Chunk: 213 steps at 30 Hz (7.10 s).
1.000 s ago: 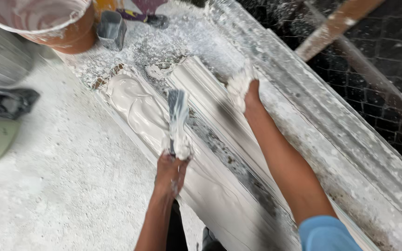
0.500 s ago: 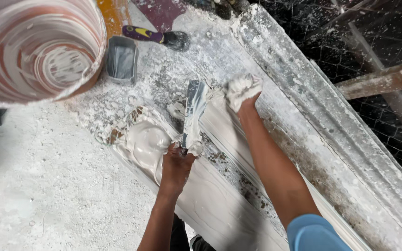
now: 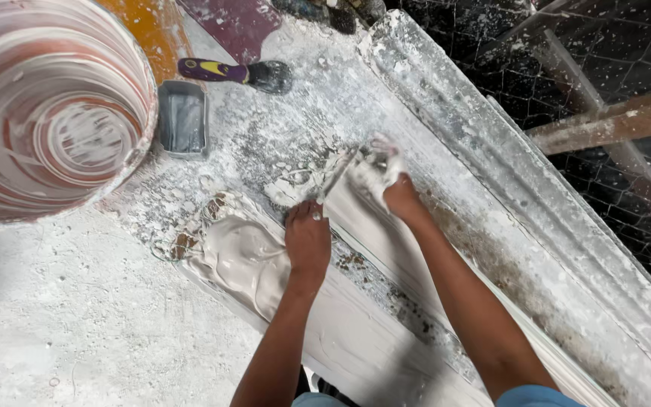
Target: The person applies a white plaster-like substance to a long, grooved architectural molding using a metal trowel and a red plastic float. They repeatedly scoop material from a bucket, spread it along the molding, and smooth the surface to fill grooves and create an even finish.
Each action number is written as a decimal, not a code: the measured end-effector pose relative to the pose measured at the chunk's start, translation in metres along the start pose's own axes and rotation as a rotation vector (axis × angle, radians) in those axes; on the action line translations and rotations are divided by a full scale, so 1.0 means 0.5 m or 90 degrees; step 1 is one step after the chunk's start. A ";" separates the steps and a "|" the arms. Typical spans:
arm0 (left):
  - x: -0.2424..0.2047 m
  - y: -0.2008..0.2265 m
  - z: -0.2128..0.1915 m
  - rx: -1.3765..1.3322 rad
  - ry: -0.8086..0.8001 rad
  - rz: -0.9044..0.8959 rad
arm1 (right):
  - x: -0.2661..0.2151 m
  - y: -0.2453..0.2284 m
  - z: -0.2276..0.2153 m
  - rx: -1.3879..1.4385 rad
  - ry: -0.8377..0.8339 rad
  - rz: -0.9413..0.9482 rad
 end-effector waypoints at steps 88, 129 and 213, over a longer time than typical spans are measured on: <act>-1.052 1.258 0.754 -0.015 -0.216 0.296 | -1.436 0.472 -0.979 -0.465 0.132 0.023; -2.190 2.630 1.581 -0.053 -0.178 0.313 | -2.913 1.226 -2.140 -0.508 0.156 0.251; -2.030 1.267 0.263 -0.924 0.619 -0.338 | -2.143 0.629 -0.864 0.216 0.077 0.320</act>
Point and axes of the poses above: each hand's wrist, its own x-axis towards the middle knuckle, its own z-axis out of the palm, y = z × x, the point moved 3 cm from there along x, towards the middle knuckle, and after that the axes turned 15 degrees about z, right-handed, at the moved point
